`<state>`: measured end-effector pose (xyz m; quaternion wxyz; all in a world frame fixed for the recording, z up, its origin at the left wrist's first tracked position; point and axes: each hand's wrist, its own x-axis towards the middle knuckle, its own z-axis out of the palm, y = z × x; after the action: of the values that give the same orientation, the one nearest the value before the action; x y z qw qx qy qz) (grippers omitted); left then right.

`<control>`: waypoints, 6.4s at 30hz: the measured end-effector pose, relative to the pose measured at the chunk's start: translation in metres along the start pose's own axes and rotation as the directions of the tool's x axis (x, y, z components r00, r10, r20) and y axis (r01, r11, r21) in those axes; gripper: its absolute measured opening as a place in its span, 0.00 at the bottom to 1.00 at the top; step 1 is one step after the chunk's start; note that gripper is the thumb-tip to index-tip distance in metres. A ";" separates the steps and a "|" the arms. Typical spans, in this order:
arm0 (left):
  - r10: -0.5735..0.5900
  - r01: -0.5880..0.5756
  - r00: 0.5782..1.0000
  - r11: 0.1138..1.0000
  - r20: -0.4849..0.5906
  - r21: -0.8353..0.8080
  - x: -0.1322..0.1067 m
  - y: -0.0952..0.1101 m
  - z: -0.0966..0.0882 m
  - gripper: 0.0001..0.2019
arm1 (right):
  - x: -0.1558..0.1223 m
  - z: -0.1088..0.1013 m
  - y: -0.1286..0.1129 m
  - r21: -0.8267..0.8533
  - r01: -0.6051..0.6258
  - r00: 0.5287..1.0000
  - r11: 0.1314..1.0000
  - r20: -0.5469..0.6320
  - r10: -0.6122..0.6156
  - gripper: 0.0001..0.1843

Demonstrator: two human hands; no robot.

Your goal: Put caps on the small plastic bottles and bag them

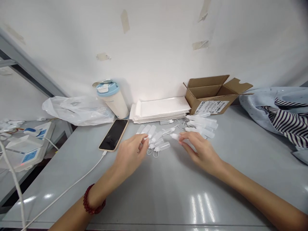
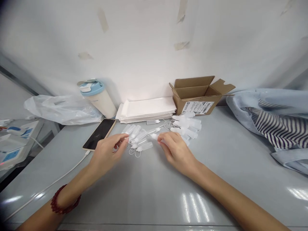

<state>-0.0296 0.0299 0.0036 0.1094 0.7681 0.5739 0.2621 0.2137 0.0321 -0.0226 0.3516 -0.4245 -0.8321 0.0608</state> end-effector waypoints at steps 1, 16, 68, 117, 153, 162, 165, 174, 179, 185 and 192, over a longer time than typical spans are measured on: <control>0.024 -0.023 1.000 0.998 0.020 -0.050 -0.002 0.002 0.001 0.13 | -0.001 -0.003 -0.005 0.087 -0.062 0.998 0.994 -0.002 0.063 0.06; 0.089 -0.054 0.991 0.949 0.101 -0.309 -0.013 0.017 0.001 0.18 | 0.005 -0.017 -0.027 0.648 -0.483 0.875 0.588 0.376 0.305 0.11; -0.013 0.288 0.909 0.743 0.417 -0.605 -0.010 0.025 -0.011 0.10 | -0.002 -0.014 -0.035 0.496 -0.308 0.941 0.812 0.282 0.185 0.06; 0.003 0.224 0.925 0.803 0.379 -0.553 -0.014 0.025 0.003 0.10 | -0.010 0.000 -0.039 0.437 -0.239 0.964 0.867 0.217 0.156 0.04; -0.122 0.117 0.992 0.988 -0.039 -0.100 0.004 -0.004 0.010 0.13 | 0.002 -0.009 0.003 -0.453 -0.108 0.963 0.885 0.172 0.206 0.08; -0.240 0.218 0.968 0.948 -0.069 -0.231 0.005 0.001 0.000 0.14 | 0.007 -0.021 -0.008 -0.680 -0.227 0.859 0.697 0.197 0.472 0.07; -0.236 0.209 0.968 0.947 -0.085 -0.246 0.005 0.003 -0.001 0.14 | 0.006 -0.022 -0.009 -0.695 -0.223 0.847 0.684 0.209 0.488 0.06; -0.120 0.102 0.987 0.983 -0.109 -0.153 -0.001 0.006 0.007 0.11 | 0.003 -0.013 -0.010 -0.611 -0.153 0.842 0.777 0.331 0.426 0.06; 0.015 -0.019 1.000 0.985 -0.020 -0.170 -0.006 0.010 0.011 0.10 | 0.001 -0.014 -0.017 -0.350 -0.164 0.905 0.922 0.319 0.282 0.06; 0.056 0.001 0.984 0.950 0.171 -0.313 -0.011 0.016 0.011 0.13 | 0.002 -0.023 -0.031 0.216 -0.249 0.935 0.944 0.308 0.176 0.11; 0.014 0.134 0.948 0.889 0.317 -0.439 -0.010 0.020 0.006 0.18 | 0.007 -0.029 -0.035 0.361 -0.408 0.890 0.839 0.360 0.278 0.11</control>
<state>-0.0119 0.0149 0.0053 0.3833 0.7343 0.4957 0.2611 0.2062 0.0097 0.0162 0.2916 -0.4669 -0.7502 0.3663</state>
